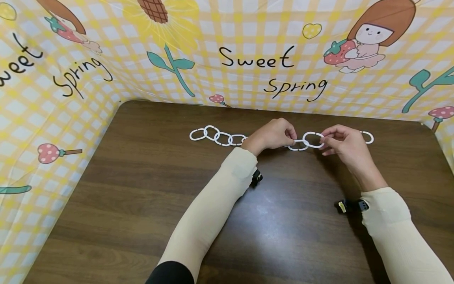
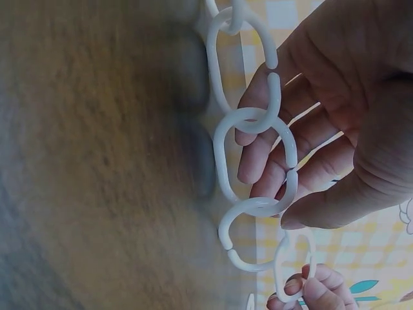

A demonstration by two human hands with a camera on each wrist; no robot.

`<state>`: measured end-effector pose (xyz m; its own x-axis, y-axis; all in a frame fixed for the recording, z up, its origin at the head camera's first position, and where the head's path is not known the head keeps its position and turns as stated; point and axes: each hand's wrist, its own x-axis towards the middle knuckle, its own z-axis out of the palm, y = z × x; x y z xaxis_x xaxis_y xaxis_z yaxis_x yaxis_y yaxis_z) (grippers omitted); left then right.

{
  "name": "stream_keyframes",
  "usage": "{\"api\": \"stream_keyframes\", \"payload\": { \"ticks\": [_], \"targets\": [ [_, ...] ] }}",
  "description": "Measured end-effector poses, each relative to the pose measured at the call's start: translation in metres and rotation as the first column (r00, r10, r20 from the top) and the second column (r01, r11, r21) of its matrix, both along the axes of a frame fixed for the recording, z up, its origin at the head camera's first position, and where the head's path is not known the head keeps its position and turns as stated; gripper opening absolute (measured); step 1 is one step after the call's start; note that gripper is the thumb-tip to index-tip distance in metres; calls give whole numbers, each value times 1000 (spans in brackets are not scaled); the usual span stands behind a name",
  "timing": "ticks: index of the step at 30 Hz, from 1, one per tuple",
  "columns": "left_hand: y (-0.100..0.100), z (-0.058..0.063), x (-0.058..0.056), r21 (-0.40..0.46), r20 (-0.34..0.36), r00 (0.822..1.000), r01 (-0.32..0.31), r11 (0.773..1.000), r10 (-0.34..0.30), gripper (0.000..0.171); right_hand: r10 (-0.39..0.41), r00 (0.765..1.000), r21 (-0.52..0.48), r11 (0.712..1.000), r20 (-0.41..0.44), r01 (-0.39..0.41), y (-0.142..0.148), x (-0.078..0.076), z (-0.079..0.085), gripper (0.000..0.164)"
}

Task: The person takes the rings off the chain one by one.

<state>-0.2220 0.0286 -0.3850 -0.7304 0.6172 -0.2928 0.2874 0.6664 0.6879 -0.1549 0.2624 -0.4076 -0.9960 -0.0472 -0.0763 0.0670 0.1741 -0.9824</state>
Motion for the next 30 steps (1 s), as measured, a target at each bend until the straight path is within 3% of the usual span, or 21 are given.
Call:
{"api": "stream_keyframes", "payload": {
  "ticks": [8,17,30],
  "targets": [
    [-1,-3,-1,7,-19,1000,2,1000,-2,11,3,1000,49,999,-13,-2,-2,2,2,21],
    [-3,-3,0,80,-9,1000,-21,997,22,13,4,1000,73,997,-16,-3,-4,2,4,5],
    [-3,-3,6,156,-30,998,-49,987,55,11,0,1000,78,997,-1,1,-1,6,4,11]
  ]
}}
